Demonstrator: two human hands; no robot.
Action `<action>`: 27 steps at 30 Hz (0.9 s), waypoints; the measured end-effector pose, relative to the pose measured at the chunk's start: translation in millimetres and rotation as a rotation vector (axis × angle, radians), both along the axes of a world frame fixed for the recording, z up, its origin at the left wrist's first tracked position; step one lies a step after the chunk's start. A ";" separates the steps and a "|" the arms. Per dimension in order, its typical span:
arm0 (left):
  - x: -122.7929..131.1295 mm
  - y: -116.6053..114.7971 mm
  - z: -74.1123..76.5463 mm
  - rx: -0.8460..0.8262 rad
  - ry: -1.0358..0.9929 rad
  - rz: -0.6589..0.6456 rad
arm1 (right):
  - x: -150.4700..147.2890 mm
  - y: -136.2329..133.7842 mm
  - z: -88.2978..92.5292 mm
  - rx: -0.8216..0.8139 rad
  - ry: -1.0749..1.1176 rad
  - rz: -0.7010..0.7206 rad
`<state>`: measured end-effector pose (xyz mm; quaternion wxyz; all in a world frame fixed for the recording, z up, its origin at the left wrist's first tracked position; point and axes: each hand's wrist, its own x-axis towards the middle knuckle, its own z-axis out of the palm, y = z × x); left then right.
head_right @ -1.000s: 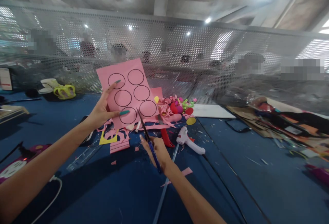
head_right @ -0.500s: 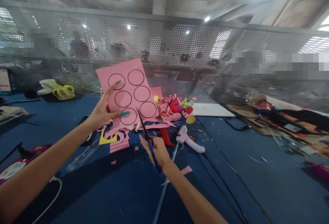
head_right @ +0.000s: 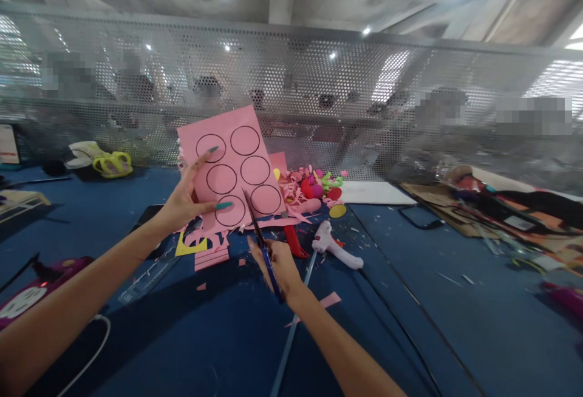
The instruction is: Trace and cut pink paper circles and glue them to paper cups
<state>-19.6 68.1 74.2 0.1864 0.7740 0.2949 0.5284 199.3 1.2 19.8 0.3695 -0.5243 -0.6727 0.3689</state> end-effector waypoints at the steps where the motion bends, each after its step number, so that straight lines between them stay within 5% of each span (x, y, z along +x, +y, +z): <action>1: 0.7 -0.1 -0.8 0.000 0.009 -0.002 | -0.3 -0.4 0.5 0.007 -0.001 -0.005; 27: 6.8 -4.8 -5.5 0.059 0.098 0.053 | -5.1 -3.2 -5.7 -0.016 0.086 -0.049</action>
